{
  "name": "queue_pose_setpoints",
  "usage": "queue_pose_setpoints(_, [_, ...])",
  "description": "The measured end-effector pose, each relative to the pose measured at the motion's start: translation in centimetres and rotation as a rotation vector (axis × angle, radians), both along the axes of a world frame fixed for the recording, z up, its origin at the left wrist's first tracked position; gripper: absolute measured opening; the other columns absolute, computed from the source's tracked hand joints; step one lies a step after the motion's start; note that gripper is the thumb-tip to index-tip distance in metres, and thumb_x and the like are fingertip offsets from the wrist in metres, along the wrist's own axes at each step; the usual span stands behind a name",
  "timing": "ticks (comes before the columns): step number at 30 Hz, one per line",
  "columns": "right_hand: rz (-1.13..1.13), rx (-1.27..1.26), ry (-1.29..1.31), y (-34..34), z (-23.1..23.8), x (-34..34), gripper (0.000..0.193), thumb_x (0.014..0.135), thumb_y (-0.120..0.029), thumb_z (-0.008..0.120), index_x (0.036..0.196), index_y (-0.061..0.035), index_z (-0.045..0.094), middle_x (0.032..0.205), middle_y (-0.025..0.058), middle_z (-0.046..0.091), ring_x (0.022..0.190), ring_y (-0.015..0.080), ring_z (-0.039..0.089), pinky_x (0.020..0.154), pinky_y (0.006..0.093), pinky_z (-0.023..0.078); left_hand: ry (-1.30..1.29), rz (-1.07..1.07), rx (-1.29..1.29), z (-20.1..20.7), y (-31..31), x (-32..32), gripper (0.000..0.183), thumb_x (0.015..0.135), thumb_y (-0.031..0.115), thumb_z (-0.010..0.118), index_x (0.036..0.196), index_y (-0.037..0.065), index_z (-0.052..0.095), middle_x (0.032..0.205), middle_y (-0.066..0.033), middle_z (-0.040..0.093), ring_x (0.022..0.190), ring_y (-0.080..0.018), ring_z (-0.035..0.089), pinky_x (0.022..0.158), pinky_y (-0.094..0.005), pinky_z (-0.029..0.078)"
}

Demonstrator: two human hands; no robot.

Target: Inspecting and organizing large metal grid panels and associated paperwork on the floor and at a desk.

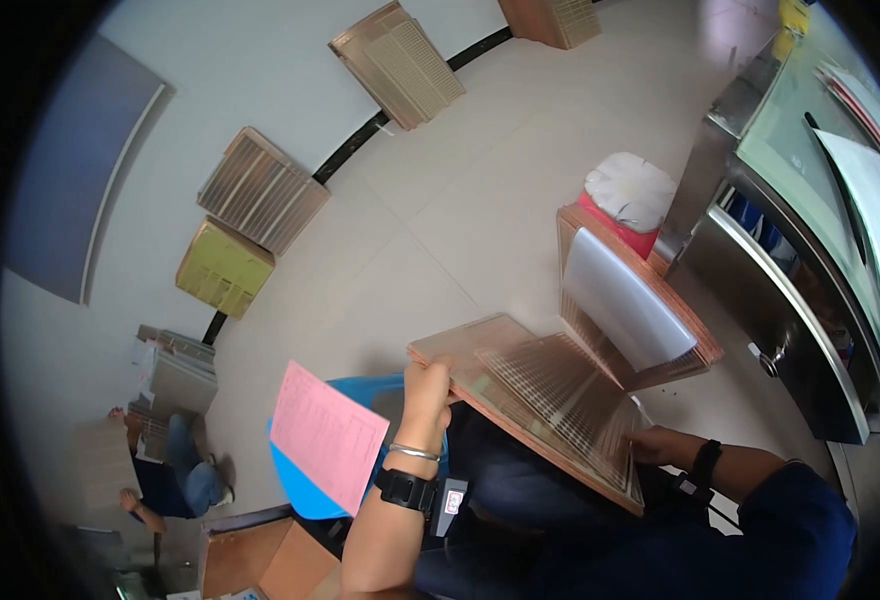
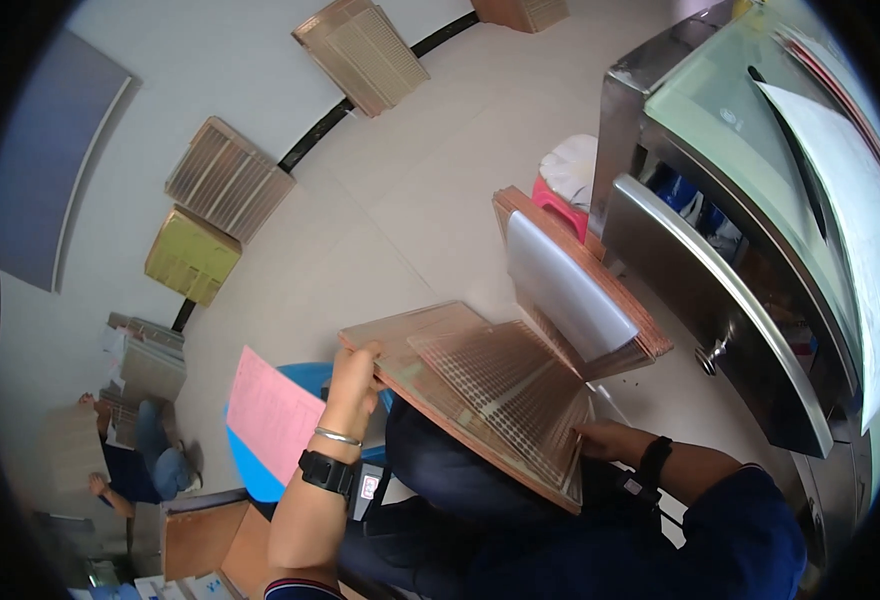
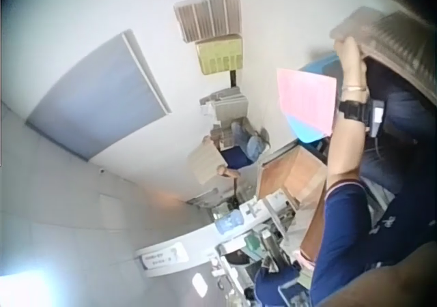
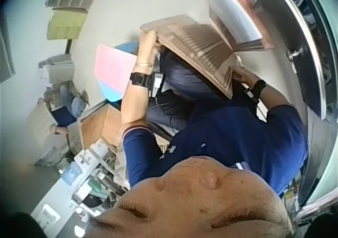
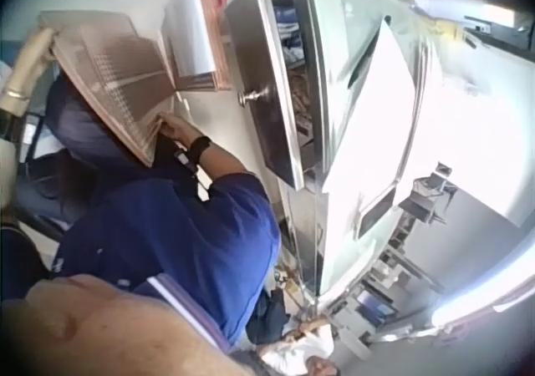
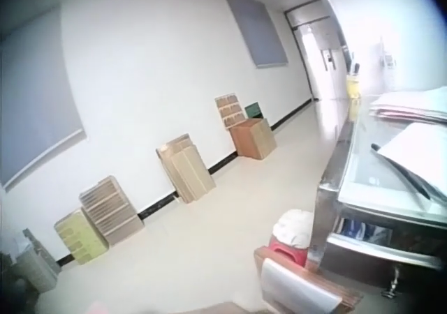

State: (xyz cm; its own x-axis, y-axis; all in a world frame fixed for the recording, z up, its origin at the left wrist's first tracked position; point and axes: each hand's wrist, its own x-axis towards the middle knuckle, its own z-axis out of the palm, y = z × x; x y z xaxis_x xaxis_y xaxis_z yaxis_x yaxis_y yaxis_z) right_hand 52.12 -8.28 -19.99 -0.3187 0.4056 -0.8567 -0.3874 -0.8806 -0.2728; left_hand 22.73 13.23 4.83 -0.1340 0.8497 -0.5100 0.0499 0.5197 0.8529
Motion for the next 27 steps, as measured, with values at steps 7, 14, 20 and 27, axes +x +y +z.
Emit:
queue_pose_setpoints(7, [-0.115,-0.033,0.134,2.6,-0.7,-3.3,0.038,0.094,-0.024,0.045,0.123,-0.0009,0.04,0.118,0.0141,0.053,0.109,0.0257,0.053,0.097,0.0423,0.039,0.096,0.083,0.091,1.8,-2.2,-1.9,0.036,0.079,0.002,0.047,0.112,-0.011,0.043,0.102,-0.0218,0.054,0.086,-0.0332,0.062,0.066,-0.0425,0.056])
queue_pose_setpoints(14, [-0.592,-0.052,0.139,1.8,0.7,-0.5,0.044,0.093,-0.038,0.042,0.118,-0.0022,0.043,0.113,0.0183,0.052,0.104,0.0326,0.052,0.09,0.0483,0.043,0.044,0.04,0.098,2.2,-2.1,-0.4,0.038,0.079,0.002,0.047,0.113,-0.012,0.041,0.105,-0.0213,0.053,0.089,-0.0333,0.061,0.068,-0.0435,0.056])
queue_pose_setpoints(20, [-0.7,0.065,0.175,1.3,-1.4,0.4,0.041,0.093,-0.035,0.043,0.114,0.0005,0.045,0.107,0.0178,0.053,0.099,0.0311,0.054,0.089,0.0434,0.044,0.112,0.025,0.078,1.7,-1.6,-0.9,0.035,0.079,0.003,0.047,0.111,-0.012,0.043,0.102,-0.0208,0.054,0.086,-0.0326,0.061,0.067,-0.044,0.056])
queue_pose_setpoints(27, [-0.208,0.027,0.15,2.5,-0.5,-3.5,0.031,0.094,-0.023,0.047,0.109,0.0037,0.051,0.108,0.0122,0.058,0.094,0.0223,0.058,0.088,0.0377,0.045,0.02,0.085,0.107,1.6,-2.4,-0.5,0.036,0.079,0.003,0.047,0.111,-0.012,0.045,0.1,-0.021,0.055,0.083,-0.0311,0.062,0.065,-0.0414,0.056])
